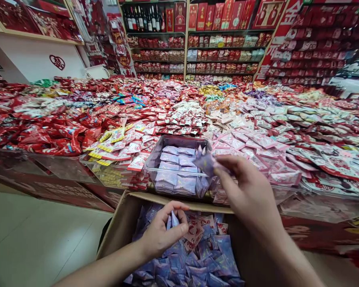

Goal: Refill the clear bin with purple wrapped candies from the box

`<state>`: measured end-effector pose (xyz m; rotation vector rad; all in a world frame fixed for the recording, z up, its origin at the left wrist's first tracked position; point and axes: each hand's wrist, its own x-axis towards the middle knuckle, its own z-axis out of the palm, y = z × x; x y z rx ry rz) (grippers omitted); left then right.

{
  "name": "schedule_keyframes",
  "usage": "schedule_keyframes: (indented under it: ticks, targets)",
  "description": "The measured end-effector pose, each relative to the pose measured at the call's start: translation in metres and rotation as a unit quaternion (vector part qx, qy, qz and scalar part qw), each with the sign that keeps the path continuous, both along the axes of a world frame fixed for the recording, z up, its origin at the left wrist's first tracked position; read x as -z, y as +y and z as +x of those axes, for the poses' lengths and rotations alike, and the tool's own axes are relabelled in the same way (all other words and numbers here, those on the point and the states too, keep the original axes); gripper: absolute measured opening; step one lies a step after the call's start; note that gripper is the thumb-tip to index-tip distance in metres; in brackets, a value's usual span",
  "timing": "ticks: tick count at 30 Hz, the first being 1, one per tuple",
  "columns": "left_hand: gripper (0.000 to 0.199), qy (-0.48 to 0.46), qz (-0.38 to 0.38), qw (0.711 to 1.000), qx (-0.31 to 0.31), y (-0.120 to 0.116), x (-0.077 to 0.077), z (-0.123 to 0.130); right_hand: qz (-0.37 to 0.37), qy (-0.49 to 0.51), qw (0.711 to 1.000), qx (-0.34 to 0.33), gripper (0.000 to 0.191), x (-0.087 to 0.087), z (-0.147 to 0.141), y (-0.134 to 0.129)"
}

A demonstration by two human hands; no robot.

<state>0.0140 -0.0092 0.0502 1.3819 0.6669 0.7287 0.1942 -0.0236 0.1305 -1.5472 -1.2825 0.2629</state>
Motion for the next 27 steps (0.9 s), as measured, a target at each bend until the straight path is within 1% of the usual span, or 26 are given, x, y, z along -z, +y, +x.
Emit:
schedule_keyframes:
  ticks: [1,2,3,4,6,8,10,12,15,18,21,24,27]
  targets:
    - [0.027,0.006,-0.006,1.000,0.002,0.000,0.001,0.001,-0.011,-0.063,0.998,-0.019,0.021,-0.012,0.004,0.018]
    - [0.027,0.012,-0.009,1.000,0.004,-0.001,0.002,0.001,-0.054,-0.104,0.991,-0.057,0.018,-0.021,0.007,0.036]
    - [0.028,0.017,-0.010,1.000,0.005,-0.001,0.003,0.002,-0.110,-0.144,0.978,-0.100,0.017,-0.027,0.008,0.055]
    - [0.028,0.022,-0.010,1.000,0.005,-0.002,0.004,0.002,-0.169,-0.182,0.958,-0.144,0.018,-0.029,0.007,0.072]
    - [0.028,0.025,-0.020,0.999,0.006,-0.002,0.006,0.002,-0.284,-0.239,0.903,-0.216,0.019,-0.026,0.004,0.101]
    - [0.028,0.022,-0.038,0.999,0.007,-0.003,0.007,0.002,-0.370,-0.268,0.849,-0.268,0.019,-0.017,0.000,0.119]
    - [0.029,0.021,-0.050,0.999,0.005,-0.003,0.007,0.001,-0.423,-0.289,0.806,-0.297,0.022,-0.008,-0.003,0.127]
    - [0.028,0.025,-0.052,0.998,0.003,-0.003,0.005,0.001,-0.433,-0.331,0.779,-0.309,0.024,-0.003,-0.007,0.128]
    - [0.025,0.037,-0.044,0.998,0.006,-0.003,0.004,0.001,-0.420,-0.396,0.757,-0.306,0.022,-0.001,-0.013,0.126]
    - [0.024,0.060,-0.018,0.998,0.013,-0.003,0.005,0.001,-0.428,-0.416,0.744,-0.301,0.017,0.000,-0.016,0.125]
    - [0.025,0.079,0.017,0.997,0.010,-0.003,0.008,0.000,-0.410,-0.423,0.749,-0.305,0.017,0.002,-0.015,0.127]
    - [0.025,0.081,0.011,0.997,0.019,-0.003,0.011,0.000,-0.405,-0.419,0.755,-0.300,0.016,0.003,-0.013,0.129]
    - [0.025,0.078,0.011,0.996,0.029,-0.003,0.011,0.001,-0.419,-0.411,0.750,-0.305,0.016,0.002,-0.015,0.133]
